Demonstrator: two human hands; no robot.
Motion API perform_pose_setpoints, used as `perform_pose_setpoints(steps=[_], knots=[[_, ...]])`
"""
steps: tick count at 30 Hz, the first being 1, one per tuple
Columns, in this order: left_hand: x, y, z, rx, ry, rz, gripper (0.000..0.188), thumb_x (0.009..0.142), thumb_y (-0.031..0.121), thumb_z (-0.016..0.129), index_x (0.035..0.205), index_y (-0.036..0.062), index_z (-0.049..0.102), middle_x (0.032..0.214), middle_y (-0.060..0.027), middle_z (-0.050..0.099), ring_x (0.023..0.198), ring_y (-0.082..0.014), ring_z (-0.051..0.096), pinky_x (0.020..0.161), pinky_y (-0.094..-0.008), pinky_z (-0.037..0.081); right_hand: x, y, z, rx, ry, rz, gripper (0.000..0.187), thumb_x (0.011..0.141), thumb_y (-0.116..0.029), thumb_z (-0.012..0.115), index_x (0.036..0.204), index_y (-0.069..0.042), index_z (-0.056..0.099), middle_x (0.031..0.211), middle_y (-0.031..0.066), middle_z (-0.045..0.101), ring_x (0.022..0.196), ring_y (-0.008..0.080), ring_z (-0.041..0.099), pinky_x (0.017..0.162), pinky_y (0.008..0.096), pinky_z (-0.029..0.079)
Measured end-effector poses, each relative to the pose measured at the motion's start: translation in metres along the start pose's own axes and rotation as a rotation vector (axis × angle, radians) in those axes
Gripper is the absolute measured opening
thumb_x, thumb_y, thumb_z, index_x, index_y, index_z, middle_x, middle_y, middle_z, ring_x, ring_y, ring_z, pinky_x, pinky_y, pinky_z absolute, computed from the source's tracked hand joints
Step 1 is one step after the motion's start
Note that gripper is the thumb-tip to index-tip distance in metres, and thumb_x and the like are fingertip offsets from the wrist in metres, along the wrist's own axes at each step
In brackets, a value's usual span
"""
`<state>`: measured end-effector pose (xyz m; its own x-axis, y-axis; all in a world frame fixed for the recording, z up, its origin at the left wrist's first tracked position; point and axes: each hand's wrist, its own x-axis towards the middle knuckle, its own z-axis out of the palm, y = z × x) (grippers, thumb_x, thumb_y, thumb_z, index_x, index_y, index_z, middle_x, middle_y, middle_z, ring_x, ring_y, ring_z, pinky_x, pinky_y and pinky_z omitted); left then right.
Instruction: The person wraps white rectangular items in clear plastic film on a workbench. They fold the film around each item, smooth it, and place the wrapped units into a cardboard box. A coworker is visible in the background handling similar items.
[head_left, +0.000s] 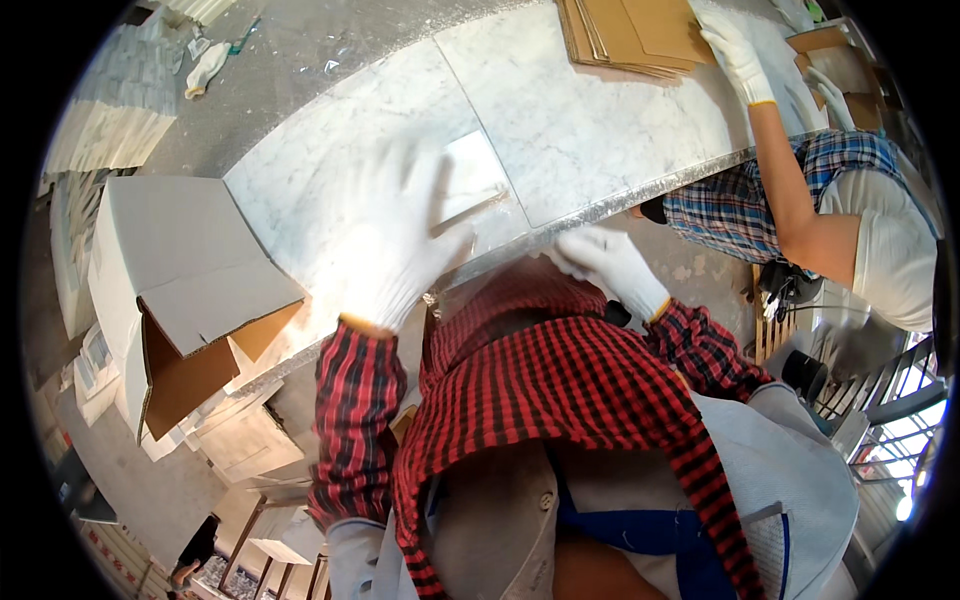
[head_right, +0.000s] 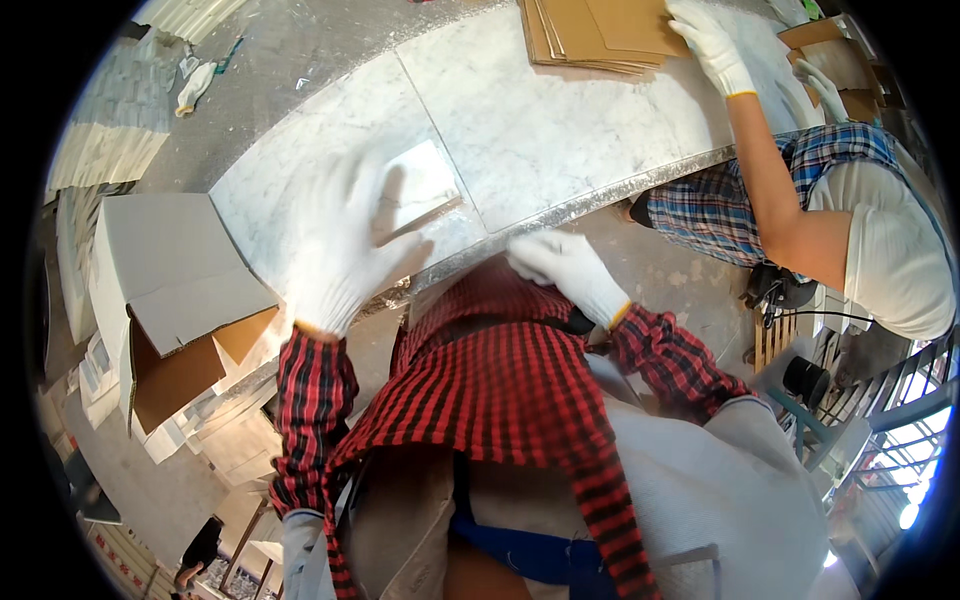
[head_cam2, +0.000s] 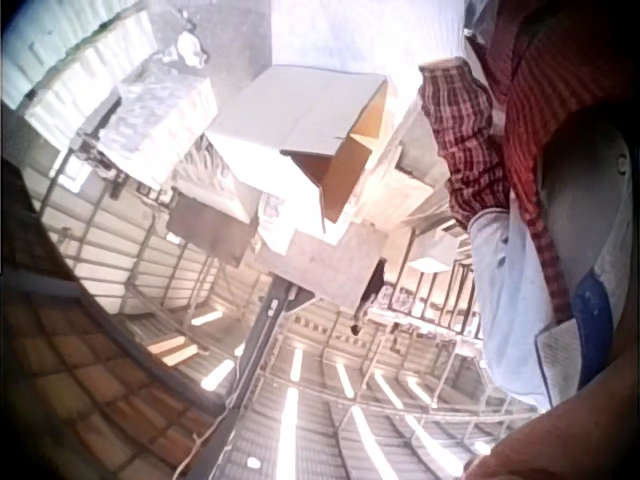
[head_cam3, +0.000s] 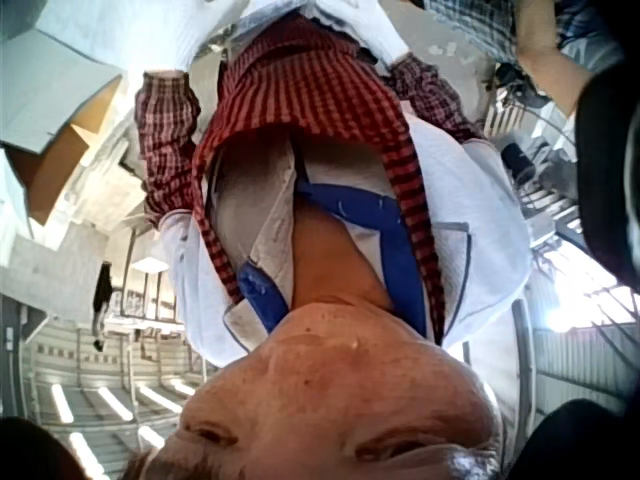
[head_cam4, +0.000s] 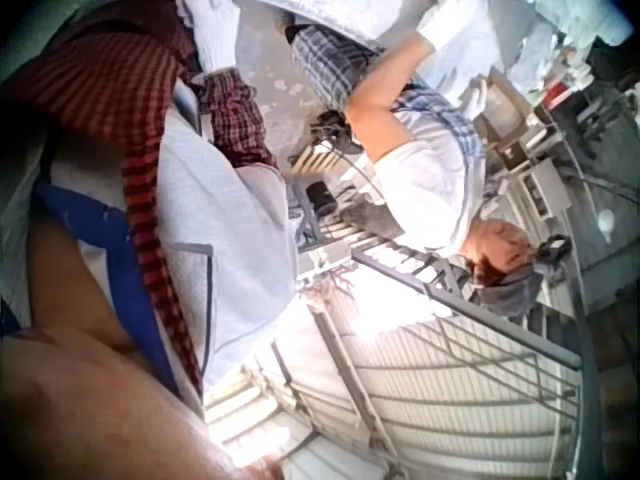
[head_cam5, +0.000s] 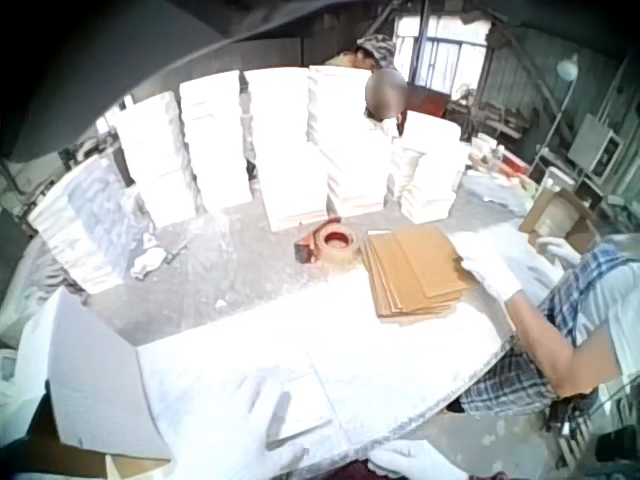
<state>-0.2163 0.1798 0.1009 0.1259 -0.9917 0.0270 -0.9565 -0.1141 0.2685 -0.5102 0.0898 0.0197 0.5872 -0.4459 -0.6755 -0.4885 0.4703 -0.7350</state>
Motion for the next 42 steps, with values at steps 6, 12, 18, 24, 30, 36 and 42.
perform_pose_setpoints(steps=[6,12,18,24,30,36,42], knots=[[0.037,0.004,0.030,0.029,-0.267,-0.045,0.096,0.080,0.038,0.079,0.162,0.0084,0.038,0.140,-0.0255,0.057,0.125,-0.0443,0.058,0.103,-0.0517,0.051,0.054,0.051,0.029,-0.380,0.000,-0.253,0.039,0.094,-0.026,0.080,0.124,-0.001,0.075,0.119,0.0150,0.076,0.110,0.0244,0.070,0.100,0.0353,0.054],[0.032,-0.008,0.053,-0.001,-0.131,0.043,0.098,0.082,0.043,0.078,0.163,0.0091,0.035,0.130,-0.0275,0.063,0.119,-0.0424,0.064,0.099,-0.0483,0.054,0.074,0.056,0.063,0.031,-0.445,-0.119,0.028,0.091,-0.014,0.082,0.115,0.001,0.078,0.125,0.0147,0.076,0.117,0.0264,0.070,0.105,0.0350,0.053],[0.037,-0.005,0.042,-0.008,-0.236,0.001,0.097,0.081,0.040,0.078,0.164,0.0113,0.035,0.137,-0.0257,0.060,0.112,-0.0432,0.067,0.094,-0.0479,0.057,-0.016,-0.035,0.068,0.062,-0.615,-0.518,0.018,0.090,-0.004,0.077,0.103,0.008,0.079,0.121,0.0216,0.074,0.112,0.0318,0.070,0.100,0.0408,0.054],[-0.006,-0.068,0.016,-0.450,-0.063,0.283,0.071,0.077,0.019,0.072,0.147,0.0171,0.061,0.160,-0.0155,0.049,0.149,-0.0452,0.039,0.117,-0.0497,0.045,-0.019,-0.114,0.058,0.086,-0.664,-0.776,0.016,0.087,-0.007,0.076,0.097,0.006,0.078,0.116,0.0229,0.074,0.108,0.0338,0.069,0.095,0.0413,0.054],[-0.049,-0.034,-0.014,-0.573,0.054,0.045,0.044,0.078,0.019,0.076,0.121,0.0096,0.076,0.156,-0.0150,0.054,0.144,-0.0434,0.043,0.112,-0.0494,0.048,0.009,-0.182,0.064,0.315,-0.328,-0.510,0.033,0.104,-0.024,0.067,0.124,0.002,0.070,0.122,0.0099,0.072,0.107,0.0226,0.068,0.098,0.0389,0.054],[-0.039,-0.043,0.040,-1.117,0.248,-0.777,0.030,0.097,0.022,0.077,0.113,-0.0025,0.079,0.109,-0.0096,0.077,0.098,-0.0147,0.068,0.090,-0.0275,0.052,0.162,-0.232,0.078,0.256,-0.268,-0.662,0.060,0.102,-0.041,0.069,0.145,-0.001,0.059,0.144,0.0114,0.063,0.124,0.0245,0.064,0.102,0.0358,0.053],[-0.038,-0.052,0.076,-1.298,0.469,-0.778,0.039,0.101,0.028,0.073,0.120,-0.0058,0.076,0.102,-0.0083,0.078,0.092,-0.0130,0.066,0.086,-0.0274,0.052,0.162,-0.214,0.041,0.378,-0.054,-0.413,0.069,0.102,-0.051,0.067,0.154,-0.007,0.053,0.152,0.0163,0.056,0.128,0.0263,0.060,0.101,0.0393,0.053]])
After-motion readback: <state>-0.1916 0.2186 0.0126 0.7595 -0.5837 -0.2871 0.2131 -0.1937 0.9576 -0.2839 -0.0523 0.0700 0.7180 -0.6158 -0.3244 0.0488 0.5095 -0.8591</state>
